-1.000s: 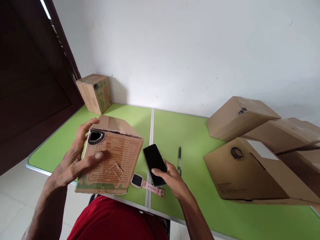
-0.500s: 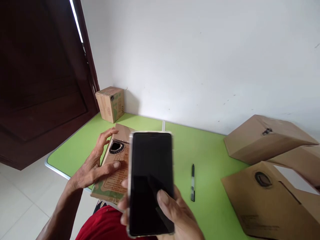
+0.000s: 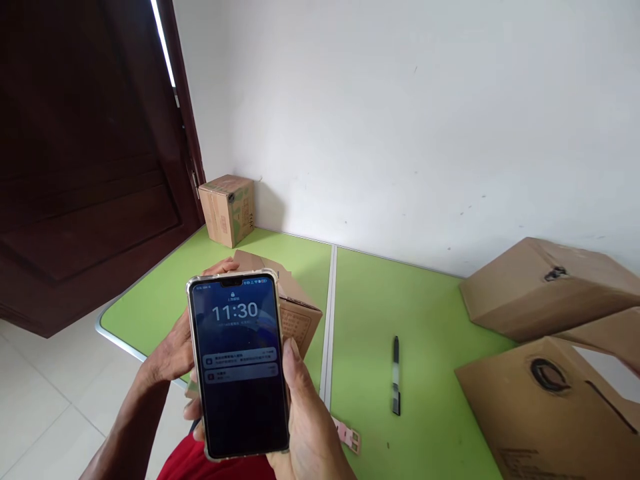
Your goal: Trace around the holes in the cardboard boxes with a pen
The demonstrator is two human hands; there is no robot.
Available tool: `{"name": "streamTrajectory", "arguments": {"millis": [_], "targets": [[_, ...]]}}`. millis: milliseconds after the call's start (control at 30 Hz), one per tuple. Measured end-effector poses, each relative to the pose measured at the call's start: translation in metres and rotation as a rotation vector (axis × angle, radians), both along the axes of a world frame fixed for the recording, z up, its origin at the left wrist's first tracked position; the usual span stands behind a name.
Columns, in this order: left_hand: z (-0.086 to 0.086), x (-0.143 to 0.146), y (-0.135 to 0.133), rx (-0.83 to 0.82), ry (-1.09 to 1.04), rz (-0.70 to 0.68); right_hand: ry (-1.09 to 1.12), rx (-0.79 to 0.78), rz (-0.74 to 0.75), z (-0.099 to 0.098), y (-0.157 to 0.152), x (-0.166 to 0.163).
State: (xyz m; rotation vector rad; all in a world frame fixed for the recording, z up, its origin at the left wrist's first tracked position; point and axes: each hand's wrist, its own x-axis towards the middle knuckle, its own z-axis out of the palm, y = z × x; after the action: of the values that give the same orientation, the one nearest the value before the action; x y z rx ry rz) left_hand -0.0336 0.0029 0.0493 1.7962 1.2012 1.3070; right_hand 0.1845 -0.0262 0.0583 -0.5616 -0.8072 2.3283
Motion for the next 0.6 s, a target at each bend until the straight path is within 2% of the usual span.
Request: {"name": "streamTrajectory", "arguments": {"millis": [133,233,333,467,500,600], "targets": [[-0.001,-0.003,0.001,-0.018,0.008,-0.015,-0.023,-0.066,-0.118,0.001,-0.004,0.007],[0.0,-0.006,0.001,-0.061,0.017,-0.003,-0.021,-0.113,-0.237,-0.003,-0.006,0.024],[0.002,-0.006,-0.001,-0.103,0.002,0.012,-0.102,-0.105,-0.443,-0.013,0.001,0.052],[0.006,-0.005,-0.002,-0.125,-0.001,0.016,-0.436,-0.055,-0.863,-0.041,0.026,0.09],[0.006,-0.005,-0.001,-0.126,0.007,0.018,-0.526,-0.023,-0.919,-0.051,0.033,0.098],[0.008,-0.004,0.001,-0.111,0.032,0.013,-0.817,0.08,-0.876,-0.083,0.055,0.114]]}}
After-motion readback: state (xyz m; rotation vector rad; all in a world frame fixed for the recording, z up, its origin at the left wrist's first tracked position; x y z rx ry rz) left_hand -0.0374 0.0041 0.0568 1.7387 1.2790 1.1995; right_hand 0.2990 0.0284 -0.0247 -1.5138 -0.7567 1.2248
